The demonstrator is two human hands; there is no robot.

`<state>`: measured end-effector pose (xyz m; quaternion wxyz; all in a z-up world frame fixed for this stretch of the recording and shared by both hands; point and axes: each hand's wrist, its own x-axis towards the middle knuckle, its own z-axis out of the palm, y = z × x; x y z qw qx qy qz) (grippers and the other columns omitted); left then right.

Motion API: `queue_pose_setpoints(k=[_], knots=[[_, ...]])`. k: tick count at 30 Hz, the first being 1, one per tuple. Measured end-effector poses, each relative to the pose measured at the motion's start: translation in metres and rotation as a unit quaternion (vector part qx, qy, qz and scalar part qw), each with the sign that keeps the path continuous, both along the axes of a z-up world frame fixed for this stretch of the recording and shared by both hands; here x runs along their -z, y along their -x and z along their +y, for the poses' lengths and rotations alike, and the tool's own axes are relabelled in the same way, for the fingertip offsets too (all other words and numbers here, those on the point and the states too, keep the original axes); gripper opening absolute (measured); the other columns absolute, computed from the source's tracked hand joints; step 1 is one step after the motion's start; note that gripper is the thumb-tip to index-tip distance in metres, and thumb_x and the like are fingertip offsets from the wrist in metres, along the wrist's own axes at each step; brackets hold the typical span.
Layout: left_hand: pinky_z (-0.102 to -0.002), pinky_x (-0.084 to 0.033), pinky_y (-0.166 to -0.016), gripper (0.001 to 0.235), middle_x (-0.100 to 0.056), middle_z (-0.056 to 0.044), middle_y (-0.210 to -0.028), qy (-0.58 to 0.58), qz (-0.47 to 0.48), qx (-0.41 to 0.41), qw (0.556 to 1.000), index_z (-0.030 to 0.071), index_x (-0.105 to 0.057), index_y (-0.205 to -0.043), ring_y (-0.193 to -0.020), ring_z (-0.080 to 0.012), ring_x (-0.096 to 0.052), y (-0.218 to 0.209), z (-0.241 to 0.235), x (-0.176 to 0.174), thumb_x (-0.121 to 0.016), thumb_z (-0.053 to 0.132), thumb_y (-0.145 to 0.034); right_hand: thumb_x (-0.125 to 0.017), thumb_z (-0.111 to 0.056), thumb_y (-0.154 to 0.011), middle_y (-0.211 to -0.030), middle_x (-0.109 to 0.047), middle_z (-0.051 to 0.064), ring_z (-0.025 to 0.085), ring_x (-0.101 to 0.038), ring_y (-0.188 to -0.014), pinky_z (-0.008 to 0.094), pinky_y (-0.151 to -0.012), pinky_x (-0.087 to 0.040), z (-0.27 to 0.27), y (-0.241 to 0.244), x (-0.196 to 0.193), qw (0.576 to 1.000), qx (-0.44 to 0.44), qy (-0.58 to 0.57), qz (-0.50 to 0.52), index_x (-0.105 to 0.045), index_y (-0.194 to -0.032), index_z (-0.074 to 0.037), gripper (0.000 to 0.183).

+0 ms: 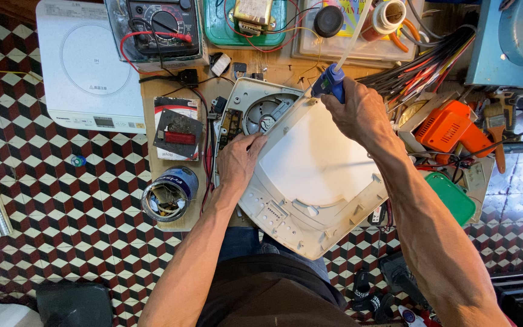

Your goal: The person uses a hot glue gun to apply glue to the edges of a white plastic appliance casing. They insert a glue stick, apply glue to several points along the rim, and reposition the casing to access different areas.

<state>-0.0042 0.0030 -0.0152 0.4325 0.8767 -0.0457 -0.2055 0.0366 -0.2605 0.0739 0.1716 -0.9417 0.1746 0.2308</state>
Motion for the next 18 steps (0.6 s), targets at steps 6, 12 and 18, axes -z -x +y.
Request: queue_pose_setpoints(k=[6,12,18], knots=[[-0.043,-0.055,-0.074,0.036,-0.074,-0.012,-0.099,-0.007,-0.001,0.0,1.0,0.014,-0.078,-0.113,-0.085,-0.0319,-0.071,0.0,0.0,-0.001,-0.063,0.042,-0.097,-0.065,-0.049,-0.098,-0.084,-0.069,0.028,0.045,-0.068,-0.081,0.055,-0.075,-0.052,0.0,0.0,0.004,1.0,-0.004,0.01,0.011,-0.063,-0.104,0.003,0.052],[-0.043,-0.055,-0.074,0.035,-0.073,-0.012,-0.099,-0.004,-0.012,0.007,1.0,0.014,-0.078,-0.114,-0.085,-0.0323,-0.071,0.0,0.001,-0.002,-0.063,0.042,-0.098,-0.066,-0.048,-0.096,-0.083,-0.069,0.028,0.045,-0.068,-0.081,0.055,-0.076,-0.052,0.006,-0.001,-0.011,1.0,-0.006,0.008,0.003,-0.064,-0.102,0.004,0.052],[-0.043,-0.055,-0.073,0.035,-0.074,-0.013,-0.099,-0.005,-0.013,0.0,1.0,0.014,-0.078,-0.112,-0.084,-0.0335,-0.071,0.0,0.001,-0.001,-0.063,0.042,-0.097,-0.061,-0.044,-0.095,-0.078,-0.071,0.026,0.04,-0.075,-0.074,0.05,-0.075,-0.057,0.013,-0.005,-0.03,0.99,0.095,-0.067,0.076,-0.062,-0.103,0.002,0.047]])
